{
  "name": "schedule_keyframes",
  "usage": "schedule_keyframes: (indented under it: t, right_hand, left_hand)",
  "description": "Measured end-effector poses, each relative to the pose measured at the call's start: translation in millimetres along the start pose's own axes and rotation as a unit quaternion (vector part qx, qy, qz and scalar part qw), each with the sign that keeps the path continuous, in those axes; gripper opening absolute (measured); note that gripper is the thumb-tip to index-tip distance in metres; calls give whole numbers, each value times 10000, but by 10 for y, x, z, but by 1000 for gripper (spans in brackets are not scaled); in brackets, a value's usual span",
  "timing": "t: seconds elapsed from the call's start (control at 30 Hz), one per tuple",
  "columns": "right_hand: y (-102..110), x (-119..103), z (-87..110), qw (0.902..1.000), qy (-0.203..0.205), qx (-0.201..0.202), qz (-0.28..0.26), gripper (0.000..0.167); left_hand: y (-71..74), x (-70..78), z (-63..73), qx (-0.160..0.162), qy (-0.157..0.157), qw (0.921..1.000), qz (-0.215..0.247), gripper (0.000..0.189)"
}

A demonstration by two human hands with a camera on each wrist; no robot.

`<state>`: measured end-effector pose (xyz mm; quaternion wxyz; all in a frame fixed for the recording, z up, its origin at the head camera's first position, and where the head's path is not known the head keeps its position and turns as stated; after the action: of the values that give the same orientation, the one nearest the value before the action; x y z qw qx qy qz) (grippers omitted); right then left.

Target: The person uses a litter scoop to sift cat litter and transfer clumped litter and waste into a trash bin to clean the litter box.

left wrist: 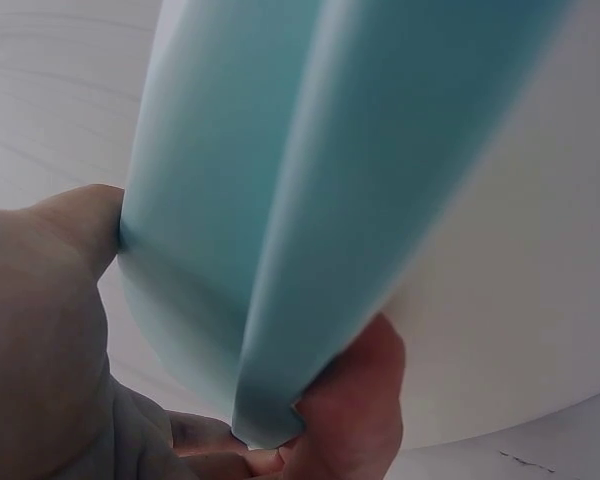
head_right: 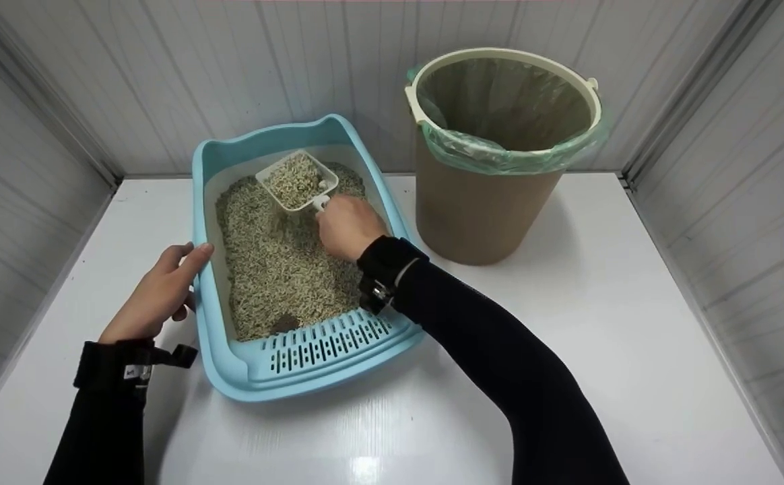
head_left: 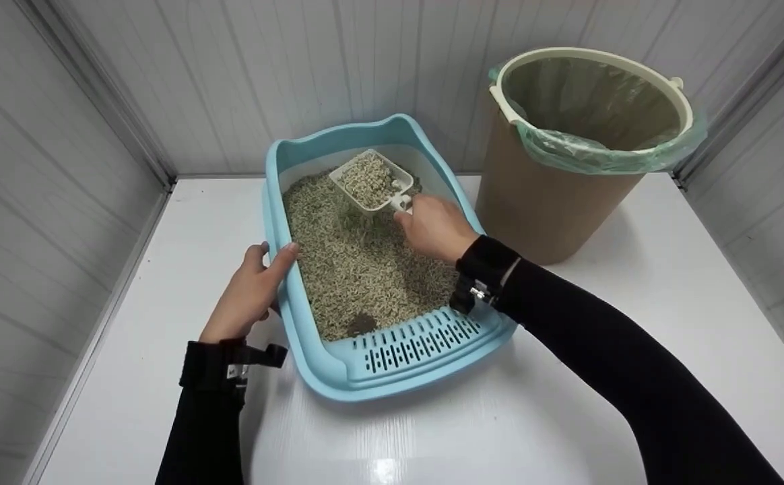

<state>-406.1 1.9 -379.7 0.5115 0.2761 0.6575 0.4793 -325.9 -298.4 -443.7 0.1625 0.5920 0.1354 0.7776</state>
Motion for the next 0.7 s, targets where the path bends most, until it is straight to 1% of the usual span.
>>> schedule_keyframes:
  t: [0.17, 0.57, 0.7]
  right_hand:
    - [45, 19, 44, 9999, 0, 102, -89, 35]
    - [143, 79, 161, 10000, 3, -60, -31, 37]
    - [161, 98, 213, 9999, 78, -132, 24, 39]
  left_hand:
    - [3, 8, -7, -14, 7, 10000, 1, 121]
    - [14, 2, -11, -61, 11, 10000, -18, 122]
    - [2, -1, -13, -50, -10, 10000, 8, 123]
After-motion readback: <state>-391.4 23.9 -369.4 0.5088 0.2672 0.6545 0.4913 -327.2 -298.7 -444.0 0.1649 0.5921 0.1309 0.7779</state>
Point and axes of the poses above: each hand's wrist, its own z-axis away from the middle knuckle, its own y-axis out of the back of the hand, x = y × z, the point moved 3 cm from there along -z, towards the middle knuckle, and after that the axes turned 5 degrees about y, right-handed, at the moved point
